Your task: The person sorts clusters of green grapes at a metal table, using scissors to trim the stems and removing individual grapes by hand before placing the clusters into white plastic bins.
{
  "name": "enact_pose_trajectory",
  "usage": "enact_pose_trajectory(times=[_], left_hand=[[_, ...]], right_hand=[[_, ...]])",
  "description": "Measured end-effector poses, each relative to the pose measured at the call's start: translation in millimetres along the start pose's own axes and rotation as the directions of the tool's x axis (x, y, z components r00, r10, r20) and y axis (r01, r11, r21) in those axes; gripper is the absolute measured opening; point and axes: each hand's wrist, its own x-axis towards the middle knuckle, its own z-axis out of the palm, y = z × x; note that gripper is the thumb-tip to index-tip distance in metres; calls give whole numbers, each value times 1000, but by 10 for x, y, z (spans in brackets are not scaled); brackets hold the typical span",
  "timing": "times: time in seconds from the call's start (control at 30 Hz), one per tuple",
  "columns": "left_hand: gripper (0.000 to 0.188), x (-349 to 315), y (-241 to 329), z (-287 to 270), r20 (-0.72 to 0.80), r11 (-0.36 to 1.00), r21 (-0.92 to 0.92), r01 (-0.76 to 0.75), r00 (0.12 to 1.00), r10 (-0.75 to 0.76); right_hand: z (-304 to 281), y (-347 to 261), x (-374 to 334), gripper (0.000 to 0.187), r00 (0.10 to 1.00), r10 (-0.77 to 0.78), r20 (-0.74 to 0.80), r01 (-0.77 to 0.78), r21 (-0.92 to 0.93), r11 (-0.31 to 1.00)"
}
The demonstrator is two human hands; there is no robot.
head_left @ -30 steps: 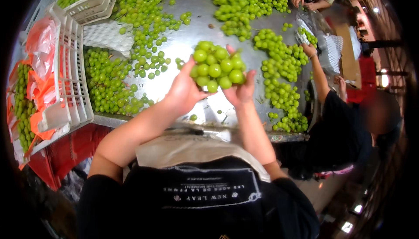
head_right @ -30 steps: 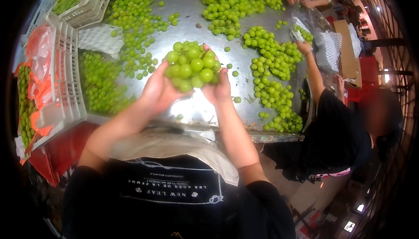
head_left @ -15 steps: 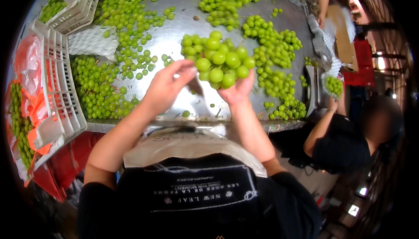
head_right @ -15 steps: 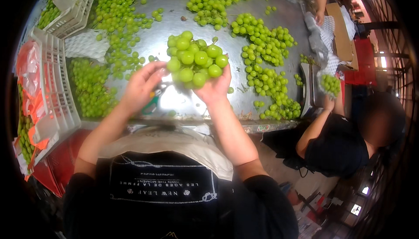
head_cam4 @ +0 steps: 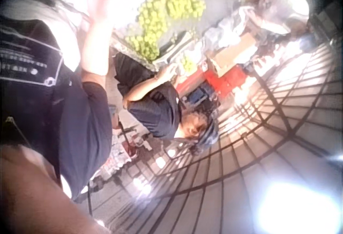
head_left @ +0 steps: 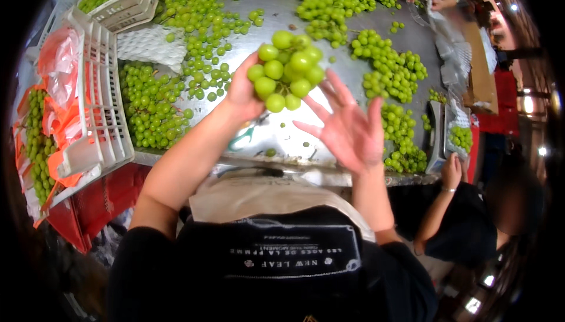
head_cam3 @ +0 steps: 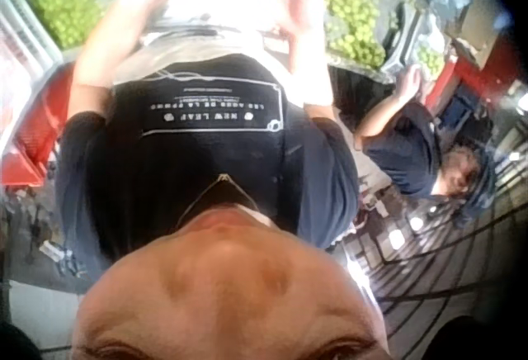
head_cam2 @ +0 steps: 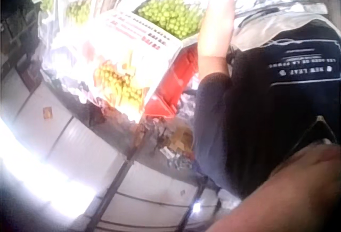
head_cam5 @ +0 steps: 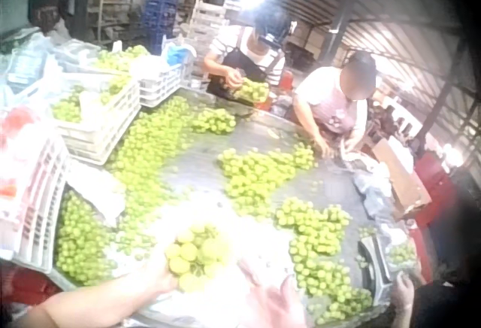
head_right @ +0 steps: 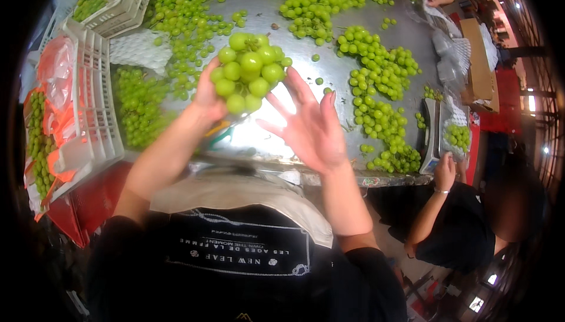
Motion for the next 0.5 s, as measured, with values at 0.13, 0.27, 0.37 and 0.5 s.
enact_pose_trajectory(times=[0.13, 0.27, 0.37, 0.5], left_hand=[[49, 30, -19, -137, -5, 990, -140, 23, 1000, -24], [48, 10, -24, -138, -36, 987, -152, 53, 998, -59], [45, -57, -63, 4, -98, 1000, 24, 0, 995, 2], [51, -161, -288, 102, 16, 663, 682, -308, 913, 408]], right_hand=[[-62, -87, -56, 77, 996, 9, -93, -32, -253, 967], [-237, -88, -12, 75, 978, -62, -201, -38, -460, 887], [-260, 35, 66, 76, 962, -141, -235, -6, -533, 846], [-308, 276, 126, 79, 947, -211, -242, 92, -425, 901]])
